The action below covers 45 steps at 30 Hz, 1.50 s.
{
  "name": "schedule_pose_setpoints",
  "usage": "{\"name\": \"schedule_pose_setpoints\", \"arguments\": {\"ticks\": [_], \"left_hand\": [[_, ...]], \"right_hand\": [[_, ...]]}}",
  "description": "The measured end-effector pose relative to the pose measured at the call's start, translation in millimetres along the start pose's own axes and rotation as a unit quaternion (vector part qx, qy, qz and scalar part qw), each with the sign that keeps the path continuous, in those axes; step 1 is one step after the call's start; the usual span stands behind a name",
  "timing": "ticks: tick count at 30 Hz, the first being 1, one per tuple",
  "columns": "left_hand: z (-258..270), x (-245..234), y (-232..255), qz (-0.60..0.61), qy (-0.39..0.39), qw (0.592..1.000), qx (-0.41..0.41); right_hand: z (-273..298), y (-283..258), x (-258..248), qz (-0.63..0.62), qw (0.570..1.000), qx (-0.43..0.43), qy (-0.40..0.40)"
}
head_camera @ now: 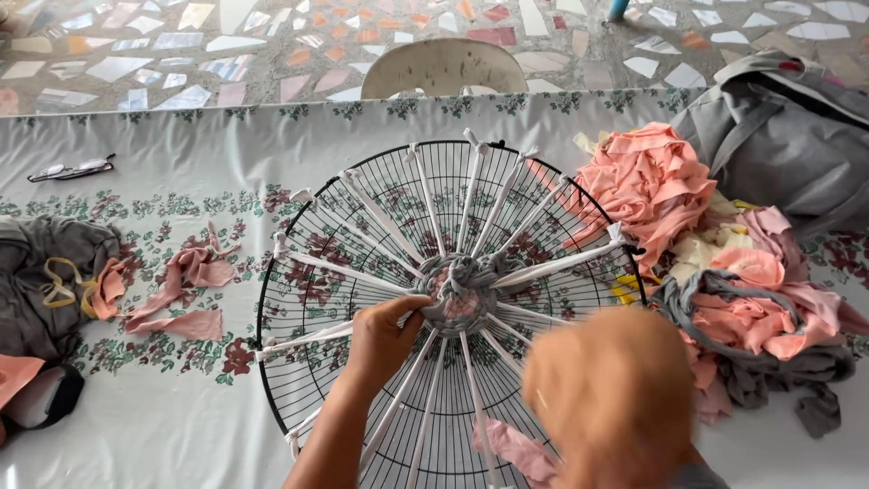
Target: Weaving strips of recycled fabric through a circular metal fan grill to create a handmade rug.
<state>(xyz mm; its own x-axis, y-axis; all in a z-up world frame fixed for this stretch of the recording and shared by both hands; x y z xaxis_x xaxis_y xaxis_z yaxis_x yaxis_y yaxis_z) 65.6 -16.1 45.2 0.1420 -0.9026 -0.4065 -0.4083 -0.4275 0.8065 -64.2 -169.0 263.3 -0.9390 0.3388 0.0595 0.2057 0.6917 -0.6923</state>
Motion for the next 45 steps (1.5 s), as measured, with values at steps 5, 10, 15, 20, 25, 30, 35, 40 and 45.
{"name": "schedule_pose_setpoints", "arguments": {"ticks": [5,10,15,20,25,30,35,40,45], "left_hand": [[-6.7,-6.3,10.1,-0.005,0.011,1.000,0.004],[-5.4,-5.9,14.9,0.006,0.008,1.000,0.017],[-6.5,-13.5,30.1,-0.003,0.032,0.999,0.036],[-5.4,-4.1,34.3,-0.028,0.027,0.995,0.088],[-2.6,-4.5,38.6,-0.012,0.075,0.988,0.133],[-4.3,-3.3,27.3,0.016,0.073,0.991,0.113],[-8.6,-19.5,43.4,0.013,0.112,0.988,0.108],[-10.0,-17.0,41.0,0.035,0.112,0.984,0.136],[-14.7,-8.2,38.3,0.019,0.086,0.975,0.202]], "right_hand": [[-8.4,31.3,-52.9,0.088,0.985,0.084,-0.124],[-8.1,35.9,-63.9,0.108,0.982,0.105,-0.113],[-3.4,43.9,-75.2,0.102,0.984,0.112,-0.098],[2.0,47.2,-81.3,0.104,0.983,0.121,-0.093],[17.9,103.2,-116.3,0.228,0.942,0.246,0.027],[25.4,147.9,-127.6,0.336,0.841,0.423,0.030],[30.2,164.0,-142.1,0.441,0.761,0.474,0.023],[53.4,166.5,-175.2,0.420,0.790,0.441,0.074],[49.0,129.4,-181.0,0.306,0.840,0.428,0.132]]}}
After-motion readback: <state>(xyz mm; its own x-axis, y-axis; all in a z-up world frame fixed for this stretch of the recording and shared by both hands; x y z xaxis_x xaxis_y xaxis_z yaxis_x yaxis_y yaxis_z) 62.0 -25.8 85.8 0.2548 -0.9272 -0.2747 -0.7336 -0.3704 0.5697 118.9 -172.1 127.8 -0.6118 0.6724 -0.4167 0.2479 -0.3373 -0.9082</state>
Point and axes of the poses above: each hand's wrist, its own z-axis away from the middle knuckle, its own x-axis out of the palm, y = z × x, the point moved 9 cm from there along -z, towards the middle knuckle, and after that the axes turned 8 degrees about y, right-handed, at the moved point
